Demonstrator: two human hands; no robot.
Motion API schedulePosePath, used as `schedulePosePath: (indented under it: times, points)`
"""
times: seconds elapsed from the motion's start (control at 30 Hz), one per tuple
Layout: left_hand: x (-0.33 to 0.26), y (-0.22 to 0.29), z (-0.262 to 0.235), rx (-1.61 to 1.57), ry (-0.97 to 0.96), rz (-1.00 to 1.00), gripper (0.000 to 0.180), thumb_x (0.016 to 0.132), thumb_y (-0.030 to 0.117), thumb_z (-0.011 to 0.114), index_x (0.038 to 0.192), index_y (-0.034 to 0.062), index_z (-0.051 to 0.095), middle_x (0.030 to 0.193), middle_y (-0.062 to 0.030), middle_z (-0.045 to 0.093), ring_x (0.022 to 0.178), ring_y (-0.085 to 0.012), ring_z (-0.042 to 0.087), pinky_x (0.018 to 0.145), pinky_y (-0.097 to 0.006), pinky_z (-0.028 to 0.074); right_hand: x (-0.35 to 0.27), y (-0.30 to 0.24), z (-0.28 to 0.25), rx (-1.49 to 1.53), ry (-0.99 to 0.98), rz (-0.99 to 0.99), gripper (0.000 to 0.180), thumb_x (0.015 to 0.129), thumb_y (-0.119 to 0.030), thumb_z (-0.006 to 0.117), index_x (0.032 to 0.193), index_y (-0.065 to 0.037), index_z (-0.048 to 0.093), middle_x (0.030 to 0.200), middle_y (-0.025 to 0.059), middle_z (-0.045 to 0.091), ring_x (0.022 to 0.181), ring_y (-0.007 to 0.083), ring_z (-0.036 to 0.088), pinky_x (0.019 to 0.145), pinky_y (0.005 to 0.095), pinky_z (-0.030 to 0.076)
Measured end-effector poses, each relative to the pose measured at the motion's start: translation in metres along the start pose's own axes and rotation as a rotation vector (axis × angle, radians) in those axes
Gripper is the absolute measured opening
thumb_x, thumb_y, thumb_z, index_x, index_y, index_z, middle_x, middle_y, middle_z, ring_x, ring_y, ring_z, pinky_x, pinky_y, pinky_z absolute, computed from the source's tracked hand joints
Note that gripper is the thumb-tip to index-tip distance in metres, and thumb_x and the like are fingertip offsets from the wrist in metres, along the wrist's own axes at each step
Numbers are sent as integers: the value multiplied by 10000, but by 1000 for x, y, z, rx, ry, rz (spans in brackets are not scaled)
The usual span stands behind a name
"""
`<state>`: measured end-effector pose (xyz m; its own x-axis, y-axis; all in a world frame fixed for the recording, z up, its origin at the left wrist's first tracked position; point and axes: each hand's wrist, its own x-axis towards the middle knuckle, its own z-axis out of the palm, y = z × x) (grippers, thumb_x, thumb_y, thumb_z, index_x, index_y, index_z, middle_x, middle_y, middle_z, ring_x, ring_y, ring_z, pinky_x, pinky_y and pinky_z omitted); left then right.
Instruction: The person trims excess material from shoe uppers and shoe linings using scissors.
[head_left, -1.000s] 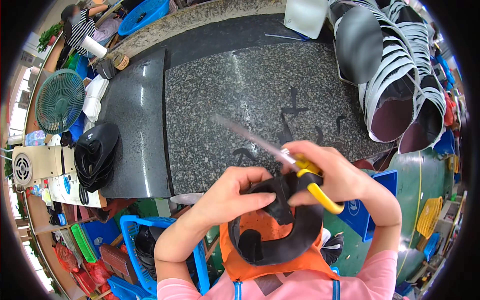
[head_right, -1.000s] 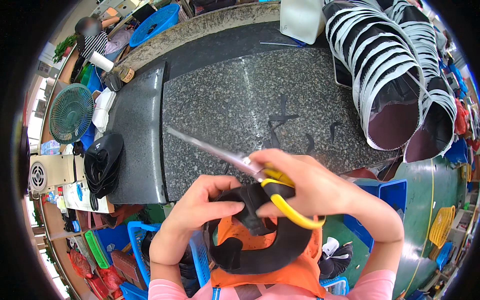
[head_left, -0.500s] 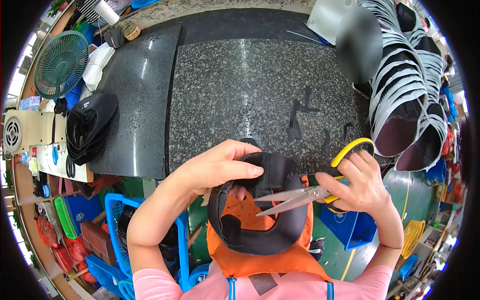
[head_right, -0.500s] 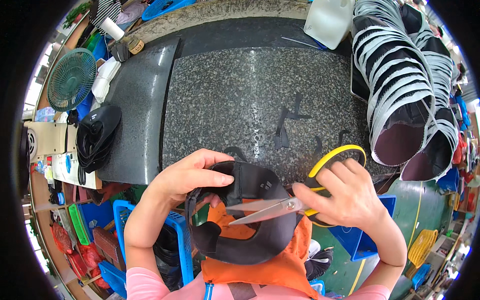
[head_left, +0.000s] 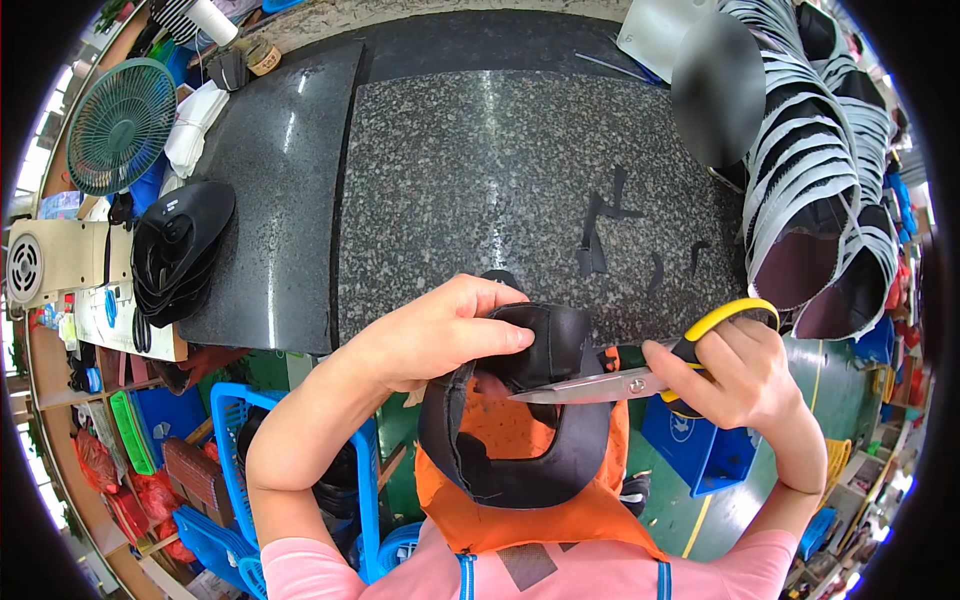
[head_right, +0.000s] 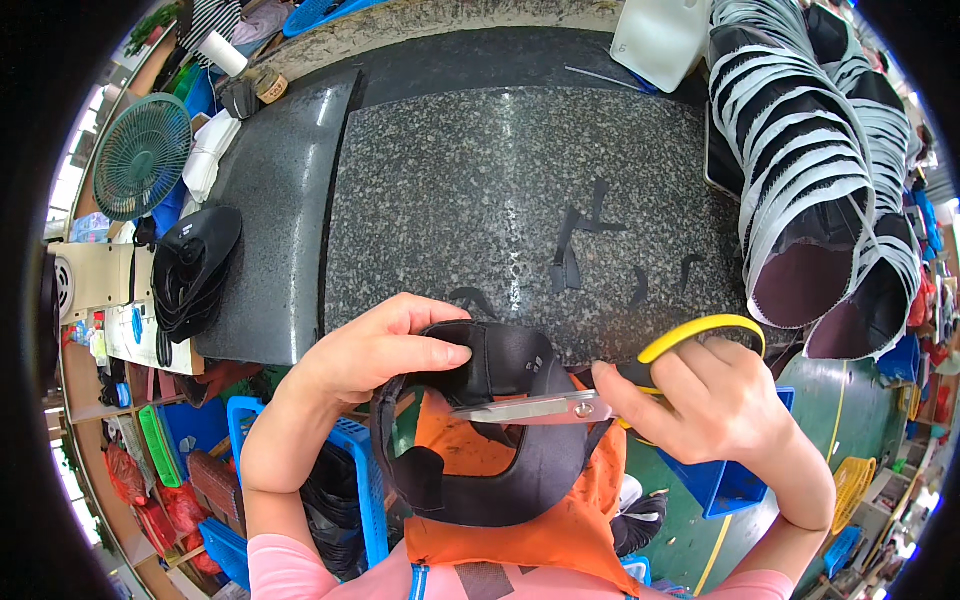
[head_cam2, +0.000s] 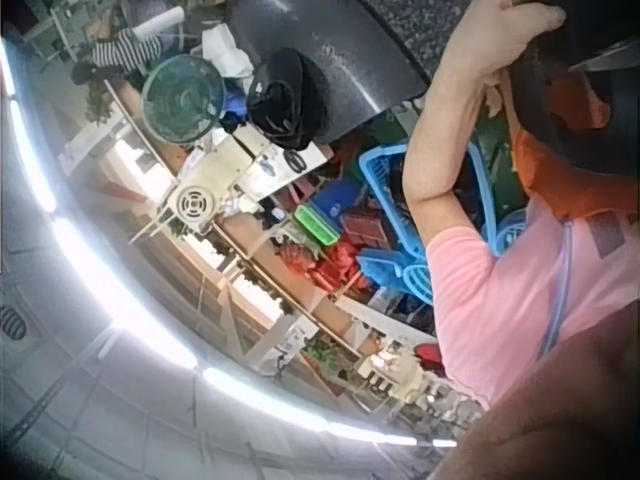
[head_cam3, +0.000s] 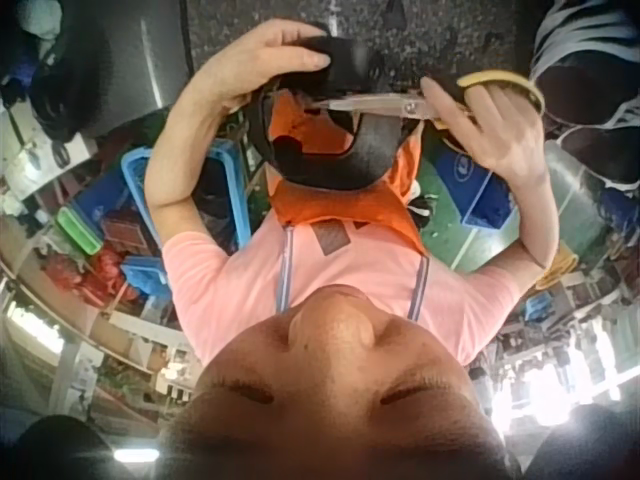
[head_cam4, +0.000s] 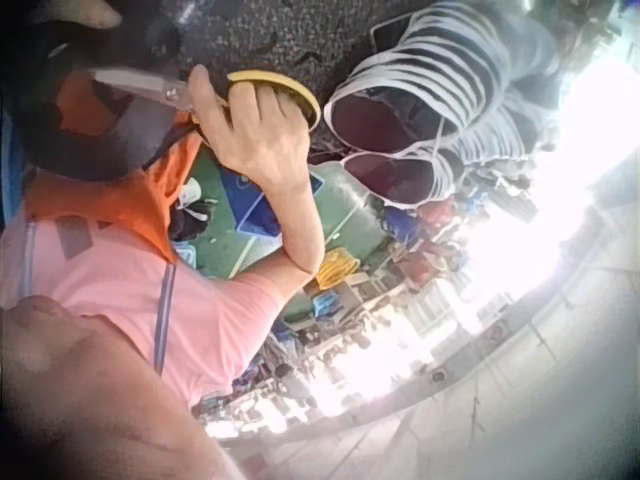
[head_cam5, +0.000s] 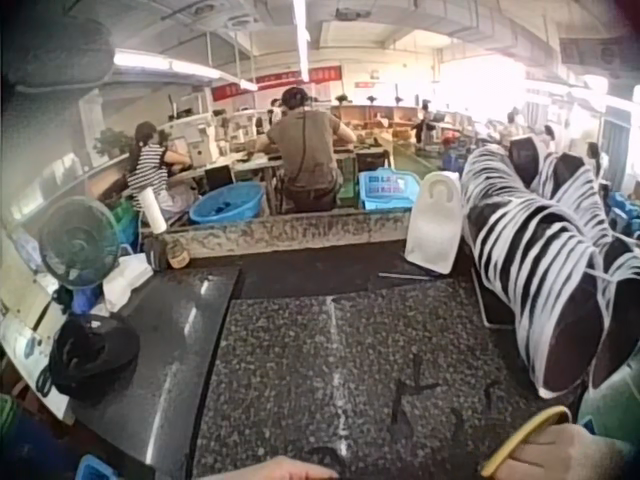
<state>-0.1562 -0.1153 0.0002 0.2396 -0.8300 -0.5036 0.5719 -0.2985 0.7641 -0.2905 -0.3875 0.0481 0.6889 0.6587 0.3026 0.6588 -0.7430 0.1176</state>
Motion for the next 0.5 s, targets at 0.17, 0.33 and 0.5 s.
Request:
schedulePosePath:
  times: [0.17,0.33,0.5]
  points:
    - [-3,-1,-1,4,90,112,223,929,73,588,1108,-51,640,1006,-75,695,901,-100,634,832,-275,517,-8,-9,-3,-93,-34,141,419,647,-210,716,1058,-128,705,663,-15,349,530,129,449,464,281,344]
    - [-5,-1,3,-39,180,112,220,905,68,634,1103,-28,625,1016,-55,695,919,-93,646,856,-257,517,-5,-17,-9,-25,-119,265,432,623,-246,722,1042,-142,704,705,9,362,597,181,459,531,321,338]
    - [-6,-3,0,-152,114,105,252,874,49,671,1108,-9,596,1022,-54,687,915,-96,647,850,-263,529,-6,-17,-17,-81,-108,195,419,629,-236,712,1038,-145,706,686,3,365,569,149,444,512,301,316]
